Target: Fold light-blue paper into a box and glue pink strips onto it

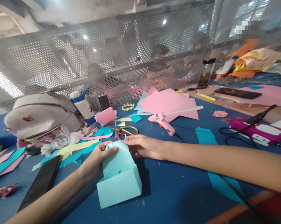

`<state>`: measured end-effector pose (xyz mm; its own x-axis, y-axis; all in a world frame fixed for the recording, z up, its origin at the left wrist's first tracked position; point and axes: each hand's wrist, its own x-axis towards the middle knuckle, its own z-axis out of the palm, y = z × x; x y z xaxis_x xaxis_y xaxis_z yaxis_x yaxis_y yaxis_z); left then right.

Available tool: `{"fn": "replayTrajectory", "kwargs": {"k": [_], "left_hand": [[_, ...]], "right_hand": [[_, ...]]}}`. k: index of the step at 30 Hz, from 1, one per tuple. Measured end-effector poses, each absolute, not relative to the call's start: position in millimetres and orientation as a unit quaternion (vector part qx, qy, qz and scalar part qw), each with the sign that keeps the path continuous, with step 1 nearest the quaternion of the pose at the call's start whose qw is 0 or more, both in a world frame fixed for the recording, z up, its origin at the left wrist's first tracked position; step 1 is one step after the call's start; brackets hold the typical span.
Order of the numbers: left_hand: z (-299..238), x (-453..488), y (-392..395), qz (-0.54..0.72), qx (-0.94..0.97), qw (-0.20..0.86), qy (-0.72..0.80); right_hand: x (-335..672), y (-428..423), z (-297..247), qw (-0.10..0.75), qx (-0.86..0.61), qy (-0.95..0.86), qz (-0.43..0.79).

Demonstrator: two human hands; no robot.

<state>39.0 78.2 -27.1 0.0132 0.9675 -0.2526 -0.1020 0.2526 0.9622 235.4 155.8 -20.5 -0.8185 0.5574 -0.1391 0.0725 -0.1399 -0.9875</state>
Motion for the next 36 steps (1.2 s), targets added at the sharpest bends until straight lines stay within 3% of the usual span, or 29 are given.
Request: {"fn": "replayTrajectory", "kwargs": {"k": [8,17,27,32,36], "left_hand": [[-43.5,39.3,74.1,0.489,0.386,0.556,0.551],[-50.8,34.4,71.7,0.503,0.365,0.514,0.592],[-44.7,28.2,83.1,0.447,0.510,0.506,0.534],[-43.9,24.0,80.8,0.431,0.575,0.435,0.543],[-47.4,25.1,75.7,0.446,0.581,0.397,0.553]], "right_hand": [[220.7,168.6,-36.8,0.276,-0.216,-0.733,0.583],[227.3,168.4,-45.8,0.205,-0.237,-0.676,0.667],[228.2,170.0,-43.7,0.156,-0.223,-0.729,0.628],[228.0,167.8,-43.0,0.116,-0.209,-0.802,0.547],[227.9,165.2,-42.0,0.131,-0.212,-0.760,0.600]]}}
